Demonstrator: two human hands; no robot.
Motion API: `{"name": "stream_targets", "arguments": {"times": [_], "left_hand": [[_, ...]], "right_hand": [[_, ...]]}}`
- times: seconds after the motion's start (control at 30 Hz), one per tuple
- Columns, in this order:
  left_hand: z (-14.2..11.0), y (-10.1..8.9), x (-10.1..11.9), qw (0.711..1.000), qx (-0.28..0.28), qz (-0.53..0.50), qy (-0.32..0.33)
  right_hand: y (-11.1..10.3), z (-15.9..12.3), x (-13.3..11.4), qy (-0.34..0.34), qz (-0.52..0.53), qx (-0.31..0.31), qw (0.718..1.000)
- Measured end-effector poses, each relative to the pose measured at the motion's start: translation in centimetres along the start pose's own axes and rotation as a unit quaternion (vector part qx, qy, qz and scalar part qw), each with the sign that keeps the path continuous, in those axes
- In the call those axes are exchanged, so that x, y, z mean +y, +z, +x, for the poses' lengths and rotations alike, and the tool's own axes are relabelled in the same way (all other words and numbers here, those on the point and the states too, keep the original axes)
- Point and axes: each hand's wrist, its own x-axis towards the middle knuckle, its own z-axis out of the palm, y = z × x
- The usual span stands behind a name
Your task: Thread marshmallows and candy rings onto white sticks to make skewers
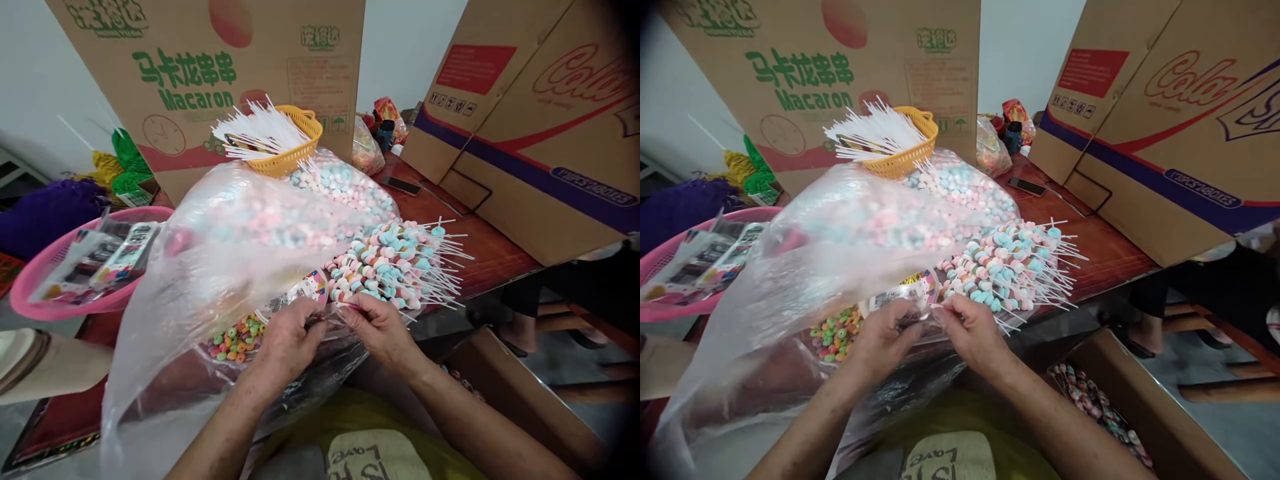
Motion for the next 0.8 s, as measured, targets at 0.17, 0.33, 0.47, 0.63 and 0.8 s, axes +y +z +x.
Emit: {"name": "stream_targets", "arguments": {"times": [0.17, 0.33, 0.47, 0.63, 0.8], "left_hand": [[-0.6, 0.4, 1.0, 0.993, -0.071, -0.099, -0.004], [-0.4, 0.2, 2.7, 0.994, -0.107, 0.016, -0.002], [-0.6, 2.1, 3.8, 0.997, 0.032, 0.060, -0.025], [-0.3, 3.2, 3.0, 0.996, -0.017, -0.079, -0.043], [0.6, 1.9, 2.9, 0.994, -0.111, -0.002, -0.020]], "right_hand": [[-2.9, -0.2, -0.3, -0.150, -0.049, -0.100, 0.982], [-2.2, -0.9, 1.0, -0.180, -0.047, -0.055, 0.981], [-1.4, -1.5, 2.2, -0.122, 0.018, -0.039, 0.992], [-3.0, -1.0, 2.4, -0.113, 0.008, -0.070, 0.991], [-3.1, -0.4, 2.0, -0.126, -0.021, -0.072, 0.989]]}}
